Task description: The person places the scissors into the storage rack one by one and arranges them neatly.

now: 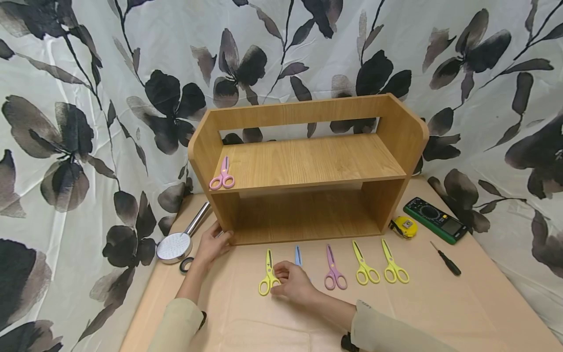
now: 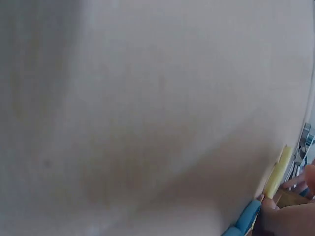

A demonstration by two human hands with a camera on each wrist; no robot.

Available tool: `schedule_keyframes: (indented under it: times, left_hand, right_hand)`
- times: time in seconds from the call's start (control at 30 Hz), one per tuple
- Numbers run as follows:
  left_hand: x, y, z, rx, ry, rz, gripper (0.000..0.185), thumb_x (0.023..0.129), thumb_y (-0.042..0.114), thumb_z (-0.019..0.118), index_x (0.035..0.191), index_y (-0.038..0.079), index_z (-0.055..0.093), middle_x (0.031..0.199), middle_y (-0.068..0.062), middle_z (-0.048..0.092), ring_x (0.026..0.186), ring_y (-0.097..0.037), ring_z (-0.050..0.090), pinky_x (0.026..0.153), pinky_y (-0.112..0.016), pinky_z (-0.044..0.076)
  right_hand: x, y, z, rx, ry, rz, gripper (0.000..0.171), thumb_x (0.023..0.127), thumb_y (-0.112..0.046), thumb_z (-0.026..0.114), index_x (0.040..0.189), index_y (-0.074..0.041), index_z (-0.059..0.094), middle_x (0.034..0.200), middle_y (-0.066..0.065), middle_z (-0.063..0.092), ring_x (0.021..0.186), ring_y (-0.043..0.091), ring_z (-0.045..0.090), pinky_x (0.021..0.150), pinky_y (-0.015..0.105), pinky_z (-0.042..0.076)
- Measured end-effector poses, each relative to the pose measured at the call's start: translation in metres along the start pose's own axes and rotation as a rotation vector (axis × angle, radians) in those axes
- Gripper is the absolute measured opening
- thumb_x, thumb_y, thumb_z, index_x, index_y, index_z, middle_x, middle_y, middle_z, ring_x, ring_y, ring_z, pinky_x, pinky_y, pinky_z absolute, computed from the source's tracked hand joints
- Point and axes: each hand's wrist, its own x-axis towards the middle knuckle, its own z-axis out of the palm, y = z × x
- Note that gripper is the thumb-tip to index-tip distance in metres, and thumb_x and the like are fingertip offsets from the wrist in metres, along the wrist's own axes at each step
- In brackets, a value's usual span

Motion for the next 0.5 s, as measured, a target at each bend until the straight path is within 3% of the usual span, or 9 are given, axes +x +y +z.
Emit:
schedule_keyframes:
  times: [0.27, 0.5]
  left_hand:
    - [0.002, -0.001, -0.001, 0.012, 0.008, -0.001, 0.075, 0.101, 0.005, 0.059, 0.167, 0.017, 0.025, 0.166, -0.022, 0.034, 0.128, -0.039, 0.055, 0.090, -0.042, 0.061]
    - [0.002, -0.001, 0.000, -0.008, 0.002, 0.011, 0.074, 0.101, 0.004, 0.058, 0.166, 0.016, 0.026, 0.166, -0.022, 0.034, 0.131, -0.041, 0.053, 0.094, -0.045, 0.060]
  right_hand:
    - [0.002, 0.000, 0.007, -0.161, 0.005, -0.009, 0.060, 0.070, 0.011, 0.079, 0.126, 0.011, 0.058, 0.121, 0.021, 0.061, 0.114, 0.031, 0.060, 0.104, 0.042, 0.055]
    - [0.006, -0.003, 0.015, -0.324, 0.086, -0.045, 0.061, 0.060, 0.011, 0.080, 0.117, 0.009, 0.060, 0.109, 0.014, 0.060, 0.102, 0.026, 0.060, 0.088, 0.030, 0.054]
